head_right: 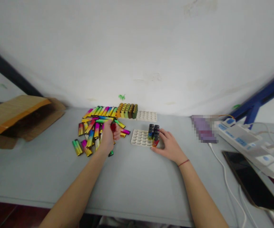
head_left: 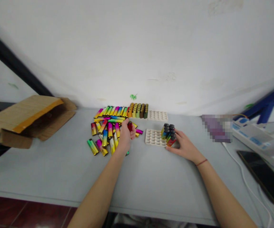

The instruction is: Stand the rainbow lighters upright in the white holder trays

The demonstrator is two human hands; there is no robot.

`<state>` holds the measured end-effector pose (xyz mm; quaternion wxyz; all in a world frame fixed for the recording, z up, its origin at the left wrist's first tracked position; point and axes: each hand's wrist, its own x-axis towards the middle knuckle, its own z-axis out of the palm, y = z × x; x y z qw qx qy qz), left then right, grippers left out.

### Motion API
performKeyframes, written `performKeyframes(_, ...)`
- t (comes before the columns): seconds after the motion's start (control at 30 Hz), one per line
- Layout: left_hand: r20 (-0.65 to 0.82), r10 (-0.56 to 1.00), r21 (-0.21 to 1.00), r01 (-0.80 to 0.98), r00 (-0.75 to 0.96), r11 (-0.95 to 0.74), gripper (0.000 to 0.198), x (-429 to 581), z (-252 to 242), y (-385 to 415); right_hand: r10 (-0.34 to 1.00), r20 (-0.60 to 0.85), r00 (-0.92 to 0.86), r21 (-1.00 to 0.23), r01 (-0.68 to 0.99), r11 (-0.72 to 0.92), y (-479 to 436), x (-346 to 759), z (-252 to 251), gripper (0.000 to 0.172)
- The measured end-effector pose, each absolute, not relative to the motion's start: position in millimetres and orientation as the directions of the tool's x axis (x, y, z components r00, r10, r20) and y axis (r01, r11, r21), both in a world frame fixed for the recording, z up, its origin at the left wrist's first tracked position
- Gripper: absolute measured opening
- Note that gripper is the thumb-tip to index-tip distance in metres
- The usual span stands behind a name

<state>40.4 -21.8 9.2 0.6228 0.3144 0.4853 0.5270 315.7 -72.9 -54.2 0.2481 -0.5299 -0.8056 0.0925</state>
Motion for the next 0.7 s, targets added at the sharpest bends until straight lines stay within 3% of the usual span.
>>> performKeyframes(0.7, -0.234, 0.966, 0.912, -0.37, -0.108, 0.179, 0.047, 41.5, 9.7, -23.0, 0.902, 0.294, -0.315, -0.408, 0.812, 0.417, -71.3, 315.3, -54.5, 0.07)
